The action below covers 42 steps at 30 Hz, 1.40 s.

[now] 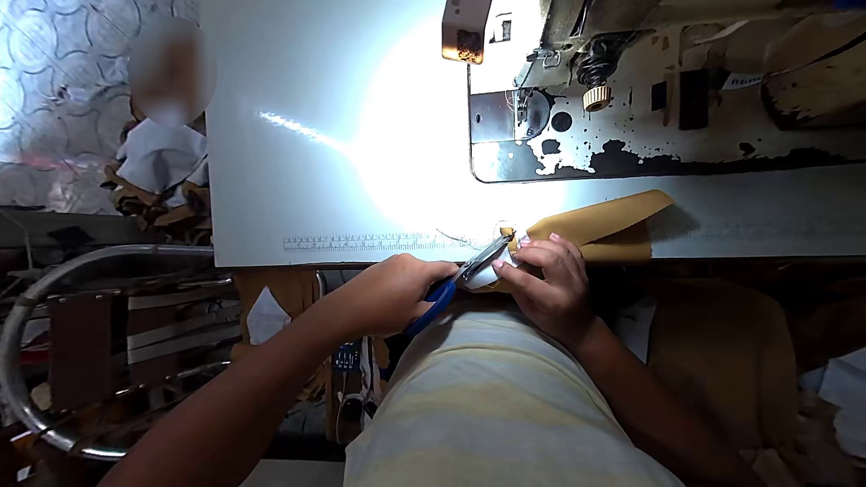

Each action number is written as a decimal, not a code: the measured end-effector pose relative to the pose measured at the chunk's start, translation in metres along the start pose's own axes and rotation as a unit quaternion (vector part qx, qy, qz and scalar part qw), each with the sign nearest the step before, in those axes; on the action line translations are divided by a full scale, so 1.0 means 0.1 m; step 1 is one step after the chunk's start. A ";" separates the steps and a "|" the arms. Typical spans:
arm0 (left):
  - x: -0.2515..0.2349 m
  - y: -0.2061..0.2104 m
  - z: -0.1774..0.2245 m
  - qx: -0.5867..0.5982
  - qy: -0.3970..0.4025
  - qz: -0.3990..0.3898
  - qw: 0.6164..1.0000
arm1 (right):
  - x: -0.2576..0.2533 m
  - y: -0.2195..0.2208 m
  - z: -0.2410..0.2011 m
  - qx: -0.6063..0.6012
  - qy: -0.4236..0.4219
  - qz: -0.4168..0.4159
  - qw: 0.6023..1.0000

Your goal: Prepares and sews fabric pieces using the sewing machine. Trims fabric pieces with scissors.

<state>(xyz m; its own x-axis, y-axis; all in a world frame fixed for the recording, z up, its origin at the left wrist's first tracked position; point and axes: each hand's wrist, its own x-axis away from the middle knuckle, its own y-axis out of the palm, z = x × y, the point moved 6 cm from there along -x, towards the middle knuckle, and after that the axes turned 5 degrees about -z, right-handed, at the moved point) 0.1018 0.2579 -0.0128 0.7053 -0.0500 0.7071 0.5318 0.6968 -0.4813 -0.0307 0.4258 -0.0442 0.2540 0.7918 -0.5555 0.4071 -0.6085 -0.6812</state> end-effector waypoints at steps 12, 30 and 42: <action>0.05 0.07 -0.14 0.217 0.056 -0.004 0.975 | 0.02 0.02 0.01 0.008 0.001 0.003 1.000; 0.19 0.10 -0.24 0.419 0.081 0.049 0.903 | 0.03 0.01 0.02 0.004 0.015 0.011 1.000; 0.48 -0.43 0.25 0.049 0.096 0.277 0.955 | 0.00 0.10 0.00 0.047 -0.008 0.028 0.998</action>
<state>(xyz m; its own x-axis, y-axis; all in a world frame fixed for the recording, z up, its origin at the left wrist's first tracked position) 0.1010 0.2437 0.0547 0.9435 0.2224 0.2456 0.0121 0.7176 -0.6963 -0.0261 0.4195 -0.0509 0.2589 0.7561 -0.6011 0.3089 -0.6544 -0.6902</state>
